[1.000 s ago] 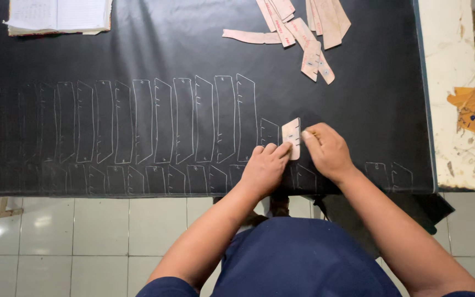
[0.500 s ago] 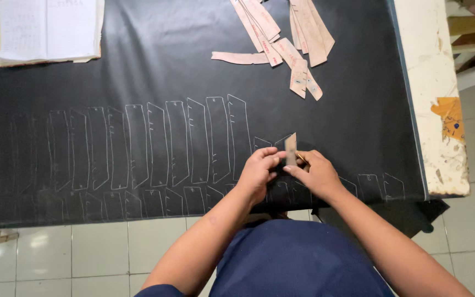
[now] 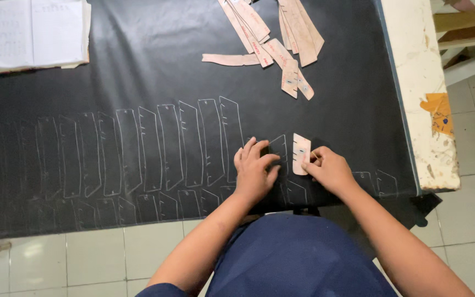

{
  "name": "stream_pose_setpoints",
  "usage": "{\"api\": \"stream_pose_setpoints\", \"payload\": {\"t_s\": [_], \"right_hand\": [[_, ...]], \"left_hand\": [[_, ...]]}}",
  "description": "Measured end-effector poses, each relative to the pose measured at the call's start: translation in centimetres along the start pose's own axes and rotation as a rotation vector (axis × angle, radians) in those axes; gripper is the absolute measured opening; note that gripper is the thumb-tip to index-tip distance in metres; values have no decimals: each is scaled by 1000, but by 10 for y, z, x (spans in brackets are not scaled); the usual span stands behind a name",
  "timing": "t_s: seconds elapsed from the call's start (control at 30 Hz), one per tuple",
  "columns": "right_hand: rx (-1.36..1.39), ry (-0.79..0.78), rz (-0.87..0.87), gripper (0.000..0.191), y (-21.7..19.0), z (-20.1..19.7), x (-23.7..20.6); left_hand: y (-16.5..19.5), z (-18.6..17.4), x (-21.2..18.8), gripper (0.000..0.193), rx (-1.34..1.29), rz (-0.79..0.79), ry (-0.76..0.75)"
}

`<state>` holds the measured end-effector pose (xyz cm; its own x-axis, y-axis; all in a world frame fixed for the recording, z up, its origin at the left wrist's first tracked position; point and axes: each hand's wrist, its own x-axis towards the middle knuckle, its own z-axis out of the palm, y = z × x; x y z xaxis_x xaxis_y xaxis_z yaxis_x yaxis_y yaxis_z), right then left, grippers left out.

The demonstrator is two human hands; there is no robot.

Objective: The person traces outlines of garment pattern pieces onto a large black sheet using a small pointed tool. They place a paper pattern piece on the sheet, trace its edges, then move to the next piece and repeat the process.

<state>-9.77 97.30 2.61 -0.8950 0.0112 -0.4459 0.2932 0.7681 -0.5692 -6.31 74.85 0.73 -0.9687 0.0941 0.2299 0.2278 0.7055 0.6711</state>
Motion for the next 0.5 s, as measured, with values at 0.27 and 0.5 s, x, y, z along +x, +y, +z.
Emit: {"api": "stream_pose_setpoints", "payload": {"t_s": [0.27,0.5], "right_hand": [[-124,96,-445,44,24,-17,10],[-121,22,-455,53,34,-20,12]], "left_hand": [[30,24,1,51,117,-114,-96],[32,27,-2,49,100,-144,-62]]}}
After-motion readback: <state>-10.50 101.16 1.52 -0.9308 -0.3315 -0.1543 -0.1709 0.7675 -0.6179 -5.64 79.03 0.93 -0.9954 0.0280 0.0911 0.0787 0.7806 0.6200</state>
